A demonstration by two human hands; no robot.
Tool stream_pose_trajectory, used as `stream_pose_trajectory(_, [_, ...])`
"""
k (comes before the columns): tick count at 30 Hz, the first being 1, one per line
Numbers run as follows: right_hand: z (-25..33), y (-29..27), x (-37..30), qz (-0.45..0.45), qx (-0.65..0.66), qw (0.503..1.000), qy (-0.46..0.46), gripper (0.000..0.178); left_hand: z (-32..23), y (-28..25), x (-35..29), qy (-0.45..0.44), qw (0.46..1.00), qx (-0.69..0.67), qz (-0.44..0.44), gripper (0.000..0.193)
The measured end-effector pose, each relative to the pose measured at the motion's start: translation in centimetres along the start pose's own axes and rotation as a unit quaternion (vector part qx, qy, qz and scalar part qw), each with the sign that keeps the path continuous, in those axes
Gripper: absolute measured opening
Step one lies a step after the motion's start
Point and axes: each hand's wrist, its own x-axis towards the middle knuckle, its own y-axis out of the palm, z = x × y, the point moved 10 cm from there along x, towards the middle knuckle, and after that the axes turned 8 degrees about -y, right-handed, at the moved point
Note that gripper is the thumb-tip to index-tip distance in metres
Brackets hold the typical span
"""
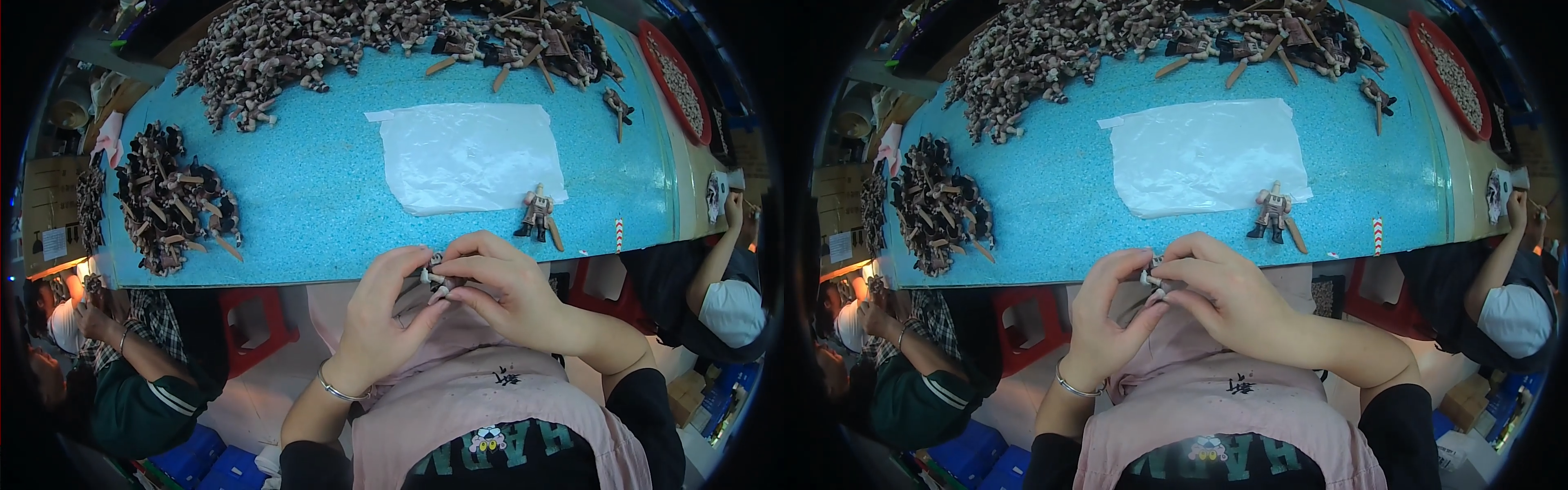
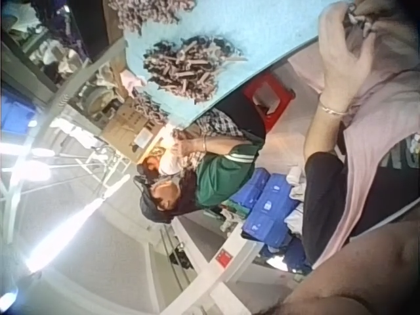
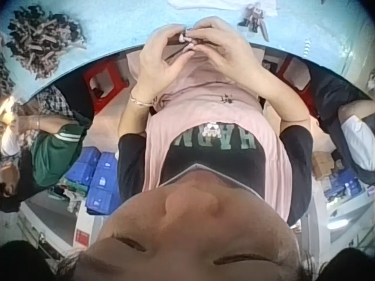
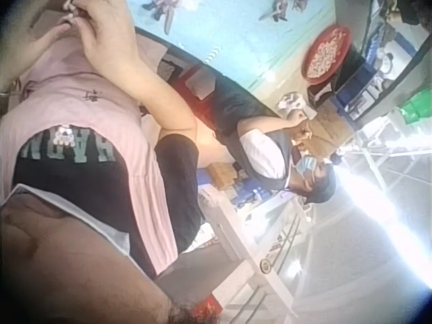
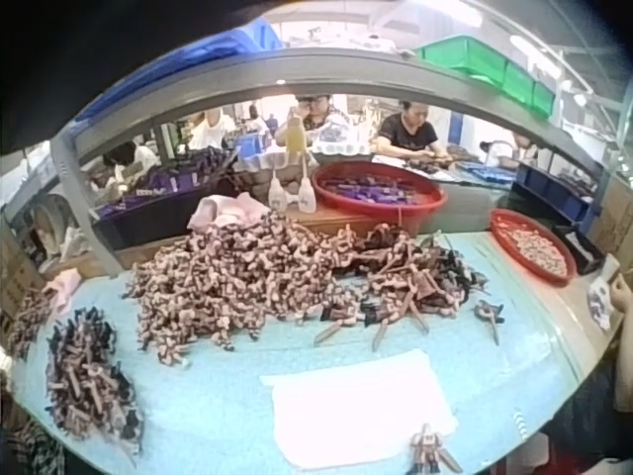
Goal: The person attaches parts and accessories onto toy figurine bodies, arranges the figurines in a row, and applies liquid adhesive to them using a squeeze bottle.
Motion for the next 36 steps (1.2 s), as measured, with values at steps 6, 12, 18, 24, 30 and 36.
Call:
stream_pose_trajectory(6, [-1.0, 0.1, -0.1, 0.009, 0.005, 0.998, 0.057, 0.027, 0.6, -0.5, 0.3, 0.007, 0.999, -0.046, 0.014, 0.042])
stream_pose_trajectory(12, [-1.7, 0.2, 0.0, 0.013, 0.03, 0.995, 0.093, 0.021, 1.8, -0.4, 0.8, -0.032, 0.996, -0.088, 0.002, 0.025])
stream_pose_trajectory(18, [-1.9, 0.2, -0.2, 0.007, 0.043, 0.993, 0.107, 0.02, 2.9, -0.1, 0.4, -0.051, 0.989, -0.134, -0.018, 0.02])
stream_pose_trajectory(24, [0.1, -1.9, -0.6, -0.159, -0.016, 0.987, -0.005, 0.033, 3.3, -0.8, -0.9, -0.062, 0.945, -0.298, -0.117, 0.021])
stream_pose_trajectory(30, [-2.2, 2.7, -1.7, -0.038, 0.432, 0.88, 0.196, 0.021, 1.2, -1.8, -2.3, -0.009, 0.956, -0.257, -0.139, 0.021])
stream_pose_trajectory(36, [-1.9, 2.8, -1.8, 0.03, 0.372, 0.915, 0.151, 0.027, 0.8, -1.6, -1.3, 0.012, 0.977, -0.203, -0.059, 0.019])
